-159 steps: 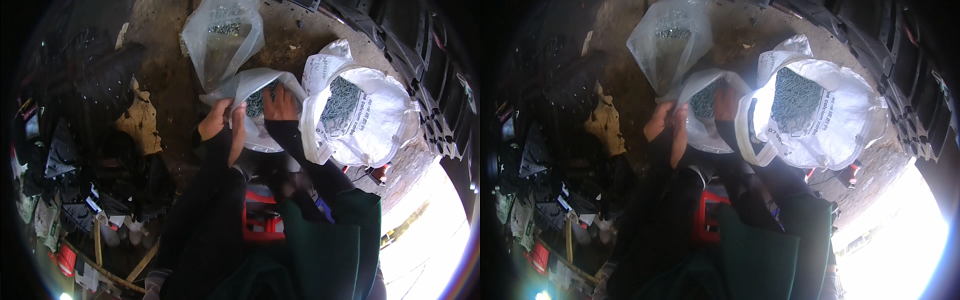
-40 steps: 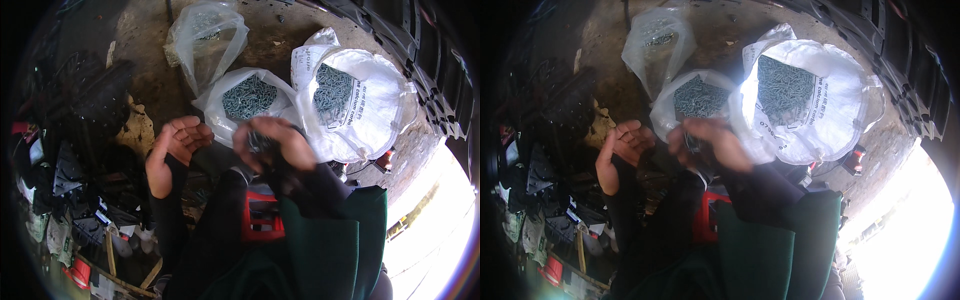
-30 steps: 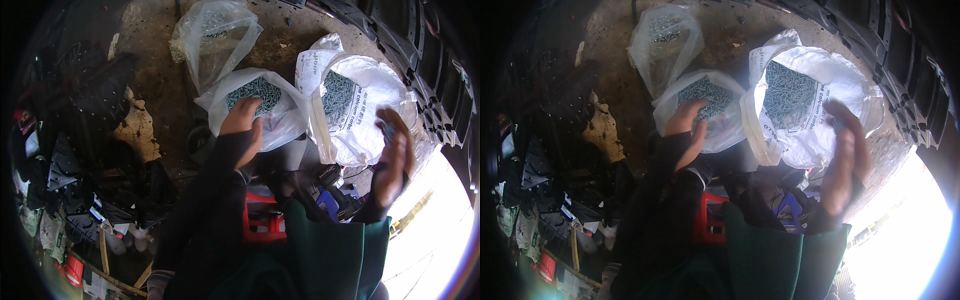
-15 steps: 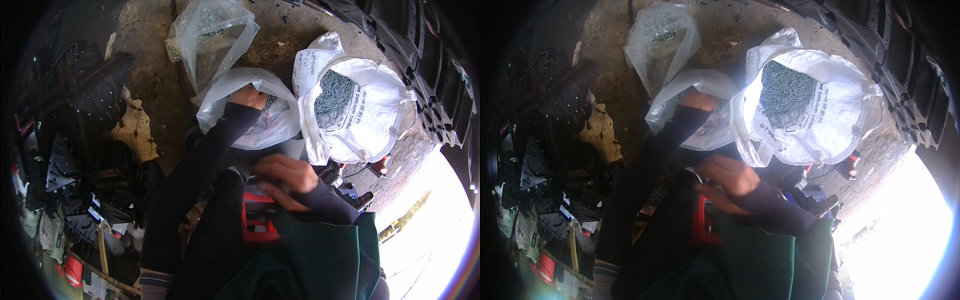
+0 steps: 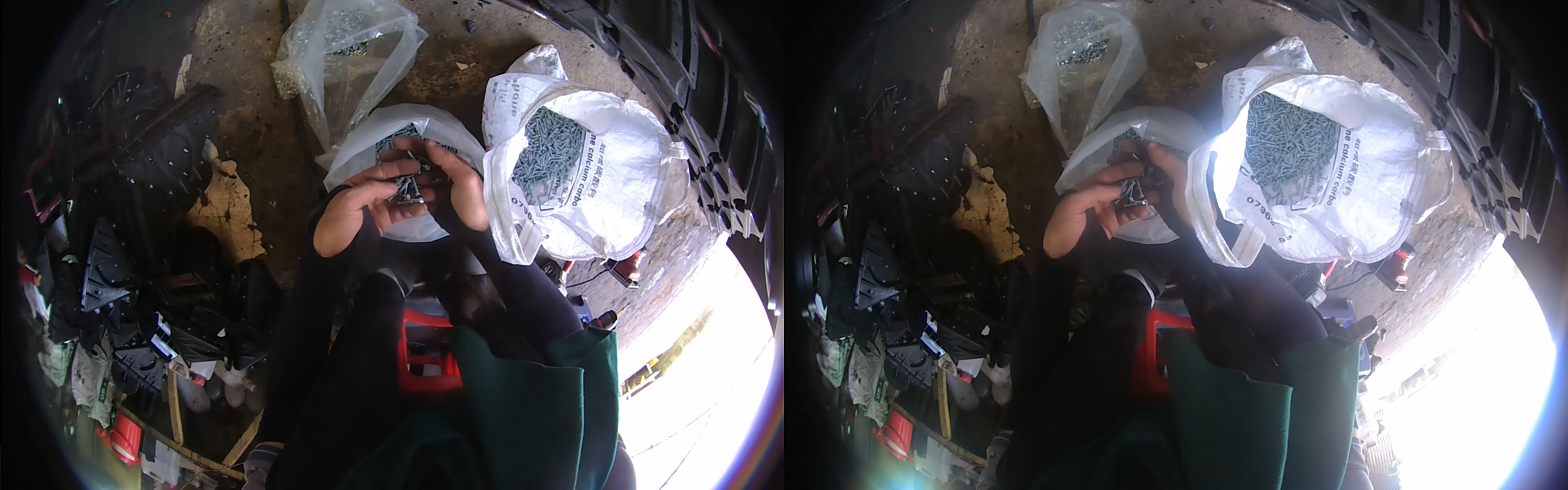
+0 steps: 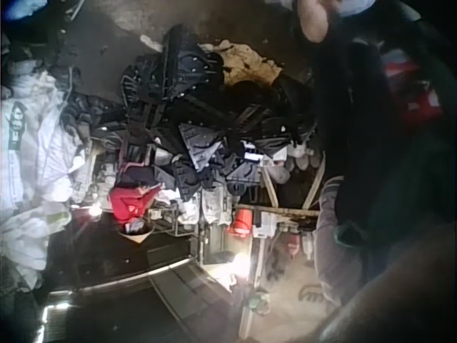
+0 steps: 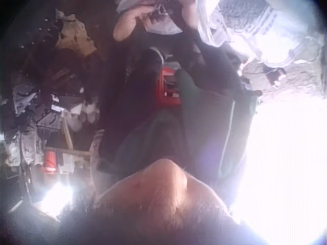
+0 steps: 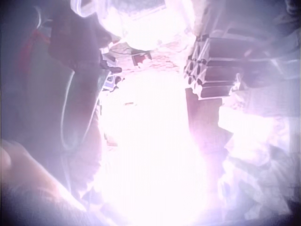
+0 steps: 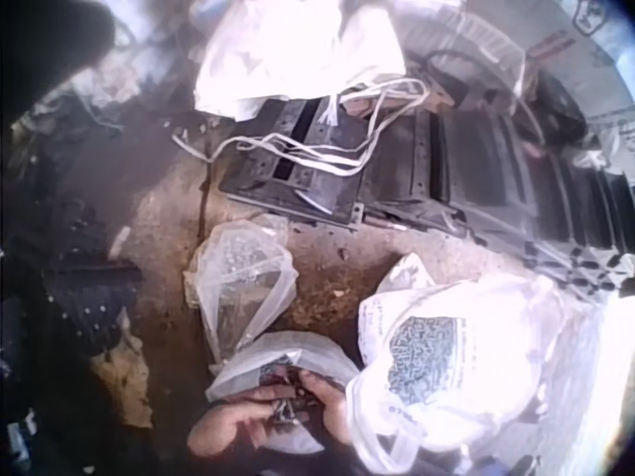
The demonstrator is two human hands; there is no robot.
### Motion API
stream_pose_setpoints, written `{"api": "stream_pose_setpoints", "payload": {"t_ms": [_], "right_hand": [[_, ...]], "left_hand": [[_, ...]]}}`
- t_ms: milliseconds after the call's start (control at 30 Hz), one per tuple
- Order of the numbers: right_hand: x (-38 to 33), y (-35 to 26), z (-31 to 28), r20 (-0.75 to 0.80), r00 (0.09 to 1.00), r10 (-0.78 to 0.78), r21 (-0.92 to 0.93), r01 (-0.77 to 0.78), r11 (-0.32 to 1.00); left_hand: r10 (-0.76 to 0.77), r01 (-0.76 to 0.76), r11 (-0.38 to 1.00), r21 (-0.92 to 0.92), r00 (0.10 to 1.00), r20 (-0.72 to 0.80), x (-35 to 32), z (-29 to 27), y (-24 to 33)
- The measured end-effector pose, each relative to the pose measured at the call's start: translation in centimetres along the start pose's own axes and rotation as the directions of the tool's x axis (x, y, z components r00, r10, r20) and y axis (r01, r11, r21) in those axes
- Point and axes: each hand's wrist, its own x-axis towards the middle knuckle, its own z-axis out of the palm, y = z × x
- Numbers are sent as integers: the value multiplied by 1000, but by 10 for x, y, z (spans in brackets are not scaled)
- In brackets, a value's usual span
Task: The person sits on a red stool and repeatedly scoops small metal fasteners from a white bag with both hands. They transfer the fasteners between palms, sift through them, and occasionally drop them back into the bag. The process is repetitive and does not show a final destination or completed assembly.
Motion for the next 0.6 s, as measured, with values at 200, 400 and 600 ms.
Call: {"api": "stream_pose_setpoints", "payload": {"t_ms": [200, 400, 600], "right_hand": [[1, -2, 5, 34, 999, 6, 143, -11, 990], [5, 3, 2, 112, 991, 76, 362, -112, 925], [-2, 5, 8, 70, 990, 122, 375, -140, 916]], "left_hand": [[44, -43, 997, -70, 999, 13, -12, 7, 6], [43, -42, 999, -20, 997, 65, -27, 7, 9], [13, -12, 1000, -11, 985, 172, -47, 9, 13]]}}
